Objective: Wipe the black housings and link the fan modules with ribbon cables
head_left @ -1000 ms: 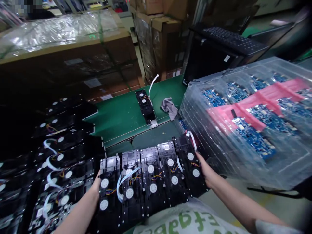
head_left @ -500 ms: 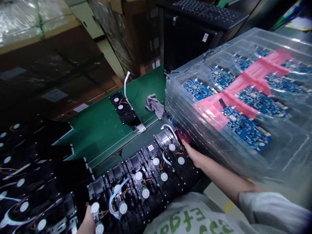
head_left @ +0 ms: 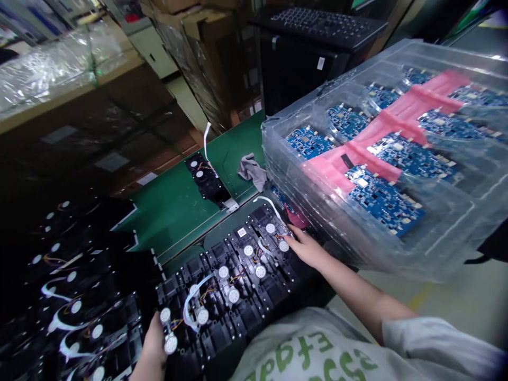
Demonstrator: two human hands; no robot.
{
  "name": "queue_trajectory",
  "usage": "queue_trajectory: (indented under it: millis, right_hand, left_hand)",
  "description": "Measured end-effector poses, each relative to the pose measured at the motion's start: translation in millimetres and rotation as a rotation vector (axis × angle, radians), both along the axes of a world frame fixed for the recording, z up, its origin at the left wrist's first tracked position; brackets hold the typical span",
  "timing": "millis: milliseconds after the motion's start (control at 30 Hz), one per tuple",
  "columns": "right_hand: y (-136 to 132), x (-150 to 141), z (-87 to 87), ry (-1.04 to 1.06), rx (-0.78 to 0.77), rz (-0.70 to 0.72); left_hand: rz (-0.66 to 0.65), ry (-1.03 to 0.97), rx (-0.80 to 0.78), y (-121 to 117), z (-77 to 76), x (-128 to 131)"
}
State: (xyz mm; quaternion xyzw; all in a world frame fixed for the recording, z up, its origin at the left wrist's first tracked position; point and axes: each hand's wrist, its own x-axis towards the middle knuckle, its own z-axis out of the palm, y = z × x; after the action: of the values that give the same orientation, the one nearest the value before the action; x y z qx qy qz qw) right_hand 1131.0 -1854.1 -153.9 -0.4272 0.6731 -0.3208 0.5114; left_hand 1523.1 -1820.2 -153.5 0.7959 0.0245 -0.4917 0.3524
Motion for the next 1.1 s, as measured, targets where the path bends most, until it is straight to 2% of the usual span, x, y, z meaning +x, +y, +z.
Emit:
queue_trajectory:
  millis: [133,267,467,700,767,833,933,1100]
  right_hand:
    - [10,6,10.2,0.223,-0.129,0.173]
    - [2,11,13.0,0.32,-0.184,0.263]
    - [-42,16,22.6,0.351,-0.164,0.449]
    - [-107,39,31.8,0.328,-0.175,0.671]
    - [-125,47,33.3,0.351,-0.164,0.724]
    - [-140,53,34.8,0.378,-0.16,0.772]
    - [-149,57,35.4,0.412,-0.165,0.814]
    - [-146,53,30.5,0.399,-0.198,0.826]
  left_hand:
    - [-0.122,0.056,0.005,23,17.1,-17]
    - [-0.051,0.151,-0.011,43,20.0,-26]
    - [0.06,0.161,-0.078,70,10.6,-43]
    - [0.235,0.142,-0.245,110,8.9,-107]
    - [0.323,0.134,-0.227,117,7.3,-124]
    - [0.381,0.207,-0.206,122,3.1,-133]
    - [0.387,0.383,-0.199,127,-6.1,-127]
    - [0.388,0.572,-0.147,129,-13.1,-101]
